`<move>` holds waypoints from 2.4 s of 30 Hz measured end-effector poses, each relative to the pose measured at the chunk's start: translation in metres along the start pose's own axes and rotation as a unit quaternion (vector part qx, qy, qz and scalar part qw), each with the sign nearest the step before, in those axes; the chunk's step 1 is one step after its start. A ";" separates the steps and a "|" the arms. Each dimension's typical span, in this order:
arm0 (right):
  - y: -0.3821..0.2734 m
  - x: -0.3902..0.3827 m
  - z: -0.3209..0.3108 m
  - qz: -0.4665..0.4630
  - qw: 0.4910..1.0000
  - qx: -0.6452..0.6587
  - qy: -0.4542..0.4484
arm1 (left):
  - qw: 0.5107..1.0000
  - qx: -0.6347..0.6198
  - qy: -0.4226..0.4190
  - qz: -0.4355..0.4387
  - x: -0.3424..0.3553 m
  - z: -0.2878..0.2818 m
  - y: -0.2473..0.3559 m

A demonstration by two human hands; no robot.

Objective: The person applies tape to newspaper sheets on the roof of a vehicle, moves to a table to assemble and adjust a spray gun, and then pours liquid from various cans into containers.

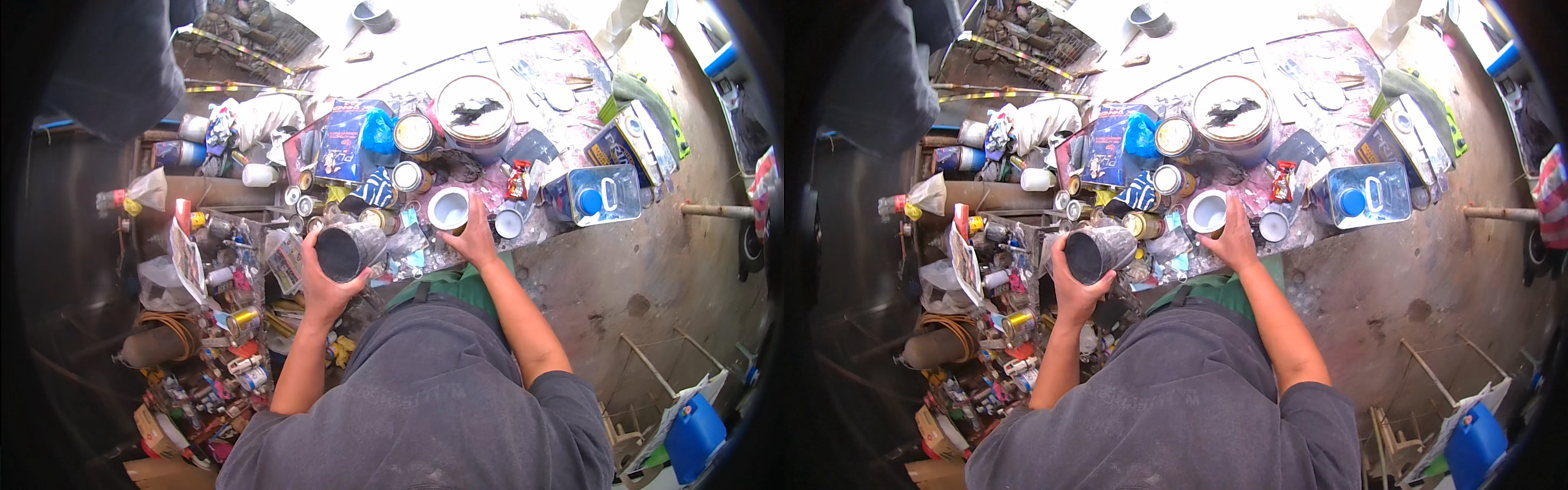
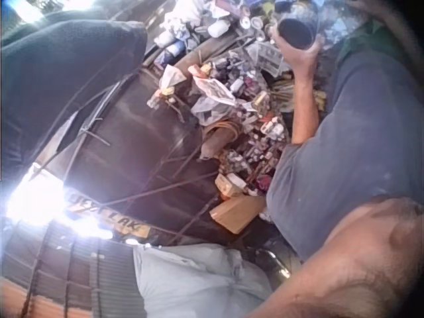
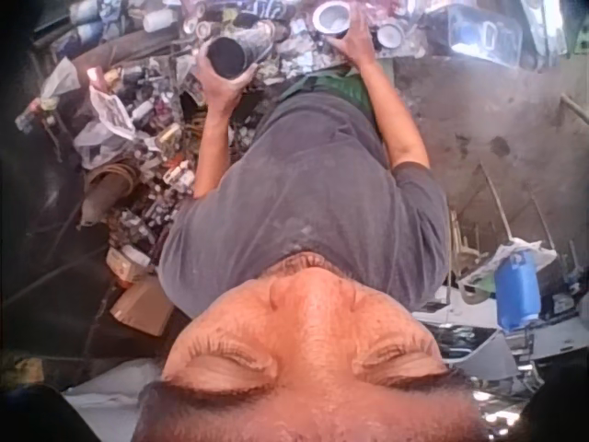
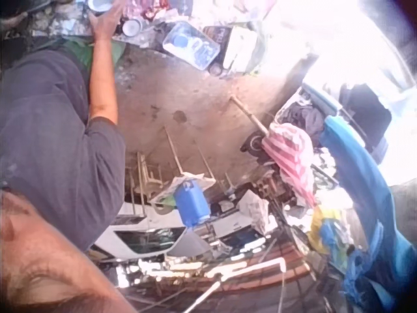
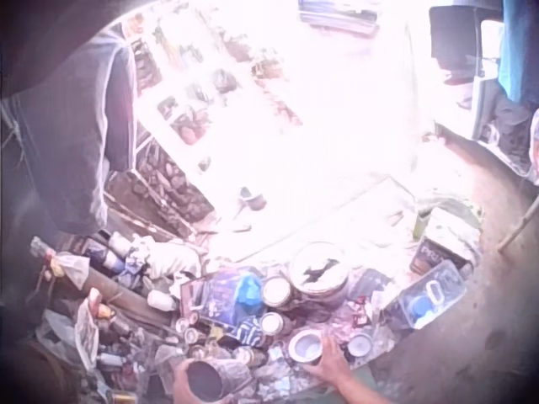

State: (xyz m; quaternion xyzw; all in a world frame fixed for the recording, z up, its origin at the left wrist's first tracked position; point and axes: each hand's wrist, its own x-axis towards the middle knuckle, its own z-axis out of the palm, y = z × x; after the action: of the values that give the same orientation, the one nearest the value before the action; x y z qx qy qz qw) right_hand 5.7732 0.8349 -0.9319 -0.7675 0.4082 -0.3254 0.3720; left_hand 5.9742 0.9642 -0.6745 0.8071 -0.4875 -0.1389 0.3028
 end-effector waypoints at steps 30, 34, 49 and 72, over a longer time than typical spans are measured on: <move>-0.219 0.132 -0.218 -0.384 0.867 -0.142 -0.286 | 0.986 -0.157 0.048 -0.041 -0.035 0.052 0.022; -0.266 0.141 -0.217 -0.410 0.814 -0.217 -0.348 | 0.981 -0.187 0.056 -0.008 -0.034 0.064 0.028; -0.348 0.136 -0.189 -0.484 0.665 -0.369 -0.433 | 0.982 -0.166 0.088 -0.026 -0.041 0.062 0.028; -0.380 0.130 -0.189 -0.527 0.606 -0.395 -0.445 | 0.979 -0.147 0.142 -0.010 -0.047 0.065 0.033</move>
State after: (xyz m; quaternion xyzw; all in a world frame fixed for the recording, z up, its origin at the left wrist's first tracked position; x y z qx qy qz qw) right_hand 5.8262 0.8128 -0.4919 -0.9725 -0.1942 0.1095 -0.0676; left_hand 5.8946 0.9707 -0.7073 0.7701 -0.4059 -0.0957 0.4828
